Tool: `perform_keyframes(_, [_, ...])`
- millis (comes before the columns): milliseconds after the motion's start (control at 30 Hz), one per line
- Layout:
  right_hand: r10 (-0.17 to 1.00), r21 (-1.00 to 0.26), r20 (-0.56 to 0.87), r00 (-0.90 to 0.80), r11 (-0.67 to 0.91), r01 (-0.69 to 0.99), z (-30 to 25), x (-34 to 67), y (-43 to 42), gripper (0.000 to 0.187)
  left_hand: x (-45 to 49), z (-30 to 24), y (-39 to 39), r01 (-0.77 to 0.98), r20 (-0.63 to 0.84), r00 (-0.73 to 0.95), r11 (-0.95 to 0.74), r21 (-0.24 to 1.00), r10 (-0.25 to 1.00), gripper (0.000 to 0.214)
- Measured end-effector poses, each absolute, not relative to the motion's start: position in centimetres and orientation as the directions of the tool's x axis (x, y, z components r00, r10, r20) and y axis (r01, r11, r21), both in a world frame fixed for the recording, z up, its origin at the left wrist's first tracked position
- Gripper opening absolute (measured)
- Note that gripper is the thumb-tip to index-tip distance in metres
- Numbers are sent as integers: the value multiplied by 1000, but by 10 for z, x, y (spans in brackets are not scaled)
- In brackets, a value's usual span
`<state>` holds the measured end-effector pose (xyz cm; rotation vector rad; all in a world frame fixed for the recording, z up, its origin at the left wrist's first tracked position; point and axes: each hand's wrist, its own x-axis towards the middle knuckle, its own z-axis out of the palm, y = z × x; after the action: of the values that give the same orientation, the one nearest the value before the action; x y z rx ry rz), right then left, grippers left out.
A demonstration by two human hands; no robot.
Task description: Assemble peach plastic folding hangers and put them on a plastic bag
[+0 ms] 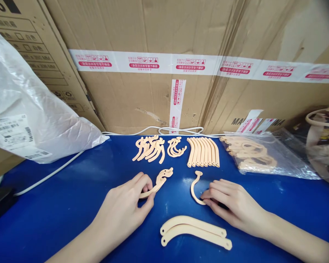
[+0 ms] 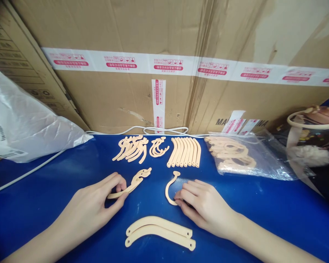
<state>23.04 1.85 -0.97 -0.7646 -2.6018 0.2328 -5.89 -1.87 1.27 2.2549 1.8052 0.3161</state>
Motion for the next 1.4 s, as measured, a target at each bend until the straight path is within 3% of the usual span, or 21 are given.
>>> perform_keyframes(267, [548,-277,339,-765,835,475,-10,231,19,14,-55,7,-18,904,36,252,-249,349,967,13])
perform_keyframes(400, [553,-280,324,-768,831,480,-10,232,19,15,-55,1,-16,875,180,303,-348,335,936,17])
perform_keyframes(500, [554,-284,321,-769,830,479,-10,232,18,16,-55,-5,-13,842,247,395,-457,287,885,36])
perform_keyframes(867, [549,-279,309,-776,833,478,-12,234,19,15,-62,-2,-2,705,152,648,-663,250,746,42])
perform_keyframes(1233, [548,-291,311,-776,833,471,-11,233,19,14,-60,-6,-1,714,112,681,-690,115,724,44])
perform_keyframes(1400, [551,-281,306,-776,831,480,-11,233,18,15,-61,-7,-1,715,126,672,-684,142,729,46])
